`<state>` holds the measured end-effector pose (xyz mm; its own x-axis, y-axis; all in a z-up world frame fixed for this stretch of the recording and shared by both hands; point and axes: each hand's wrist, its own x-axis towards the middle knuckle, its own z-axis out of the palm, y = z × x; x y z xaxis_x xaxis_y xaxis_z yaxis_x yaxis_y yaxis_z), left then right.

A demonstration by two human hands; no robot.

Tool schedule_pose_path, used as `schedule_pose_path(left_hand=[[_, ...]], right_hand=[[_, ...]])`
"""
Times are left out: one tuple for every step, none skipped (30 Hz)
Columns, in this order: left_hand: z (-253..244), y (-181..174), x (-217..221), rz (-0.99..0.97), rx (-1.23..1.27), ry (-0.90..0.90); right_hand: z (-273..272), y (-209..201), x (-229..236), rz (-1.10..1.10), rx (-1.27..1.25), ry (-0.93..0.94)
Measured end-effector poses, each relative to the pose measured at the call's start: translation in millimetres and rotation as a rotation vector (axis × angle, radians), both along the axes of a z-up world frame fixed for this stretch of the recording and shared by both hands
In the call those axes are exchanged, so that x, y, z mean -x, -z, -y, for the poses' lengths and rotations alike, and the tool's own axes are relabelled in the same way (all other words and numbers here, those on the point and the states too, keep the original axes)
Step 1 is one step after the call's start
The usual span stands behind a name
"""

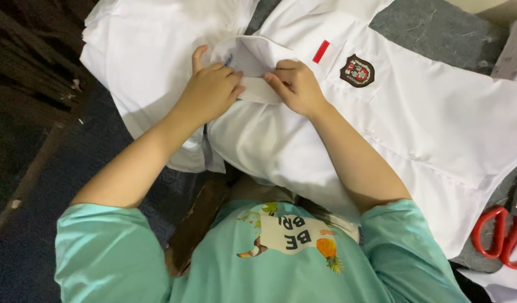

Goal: Trimming loose threads with scissors and folding a white school uniform shirt

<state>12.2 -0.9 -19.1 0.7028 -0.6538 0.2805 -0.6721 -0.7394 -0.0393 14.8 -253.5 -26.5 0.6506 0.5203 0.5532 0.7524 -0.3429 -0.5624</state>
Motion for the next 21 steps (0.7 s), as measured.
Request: schedule_pose_path(left_hand=[[2.6,-2.6,-1.7,-0.082,-0.051,-0.009],[3.7,-1.2,-4.9,-0.080,-0.050,-0.008],[5.1,0.2,-8.2,-0.095,-0.048,0.002],[6.7,1.7,-11.5,-0.110,-0.047,0.012],[7.2,1.6,-14.0,-0.108,-0.046,0.014],[7.6,1.9,-16.0,-0.109,-0.041,0.014],[8.0,2.4,-18.3,-0.111,-0.036,0.013],[9.1,0.0,-18.3,-0.111,-0.036,0.013],[10.3,-2.4,-18.5,-0.132,-0.030,0.013],[11.8,-4.7,-18.7,-0.153,-0.025,0.015],[11.3,-7.8,-17.2,-0.154,-0.025,0.017],[12.3,-10.7,-16.4,-0.152,-0.012,0.024],[13.3,-13.7,-15.7,-0.150,0.001,0.031],[13.6,-12.9,-16.1,-0.151,0.002,0.034],[14.0,-12.3,-16.3,-0.098,-0.017,0.055],[13.8,-11.9,-16.4,-0.044,-0.037,0.075],[17.5,-10.1,-16.8,-0.043,-0.037,0.076],[21.7,-8.2,-17.5,-0.070,-0.022,0.095],[25.9,-6.2,-18.3,-0.096,-0.008,0.114],[28.3,-2.5,-21.5,-0.097,-0.006,0.119],[30.6,1.3,-24.5,-0.109,-0.027,0.125]], right_hand=[[-1.6,0.3,0.3,0.001,0.024,0.089],[-0.4,3.4,-1.2,0.003,0.025,0.090],[0.9,6.4,-2.8,-0.021,0.046,0.081],[2.5,9.5,-4.2,-0.044,0.066,0.074],[4.0,12.5,-6.3,-0.042,0.067,0.075],[5.4,15.9,-8.1,-0.088,0.057,0.077],[6.7,19.3,-10.1,-0.134,0.048,0.078],[7.7,19.8,-11.4,-0.134,0.048,0.078],[8.8,20.4,-12.8,-0.162,0.053,0.086],[10.1,21.1,-13.8,-0.192,0.057,0.096],[9.1,16.8,-11.6,-0.193,0.058,0.097],[9.7,12.1,-9.4,-0.166,0.109,0.095],[10.2,7.4,-7.3,-0.139,0.161,0.092],[10.0,4.3,-5.4,-0.139,0.162,0.094],[9.7,1.2,-3.4,-0.069,0.203,0.096],[9.0,-1.9,-1.5,0.002,0.243,0.096],[8.0,-5.1,0.4,0.003,0.243,0.097],[7.7,-8.5,2.4,0.020,0.248,0.084],[7.3,-11.8,4.3,0.037,0.253,0.071],[8.1,-13.5,5.3,0.036,0.255,0.075],[8.9,-15.1,6.6,0.037,0.283,0.090]])
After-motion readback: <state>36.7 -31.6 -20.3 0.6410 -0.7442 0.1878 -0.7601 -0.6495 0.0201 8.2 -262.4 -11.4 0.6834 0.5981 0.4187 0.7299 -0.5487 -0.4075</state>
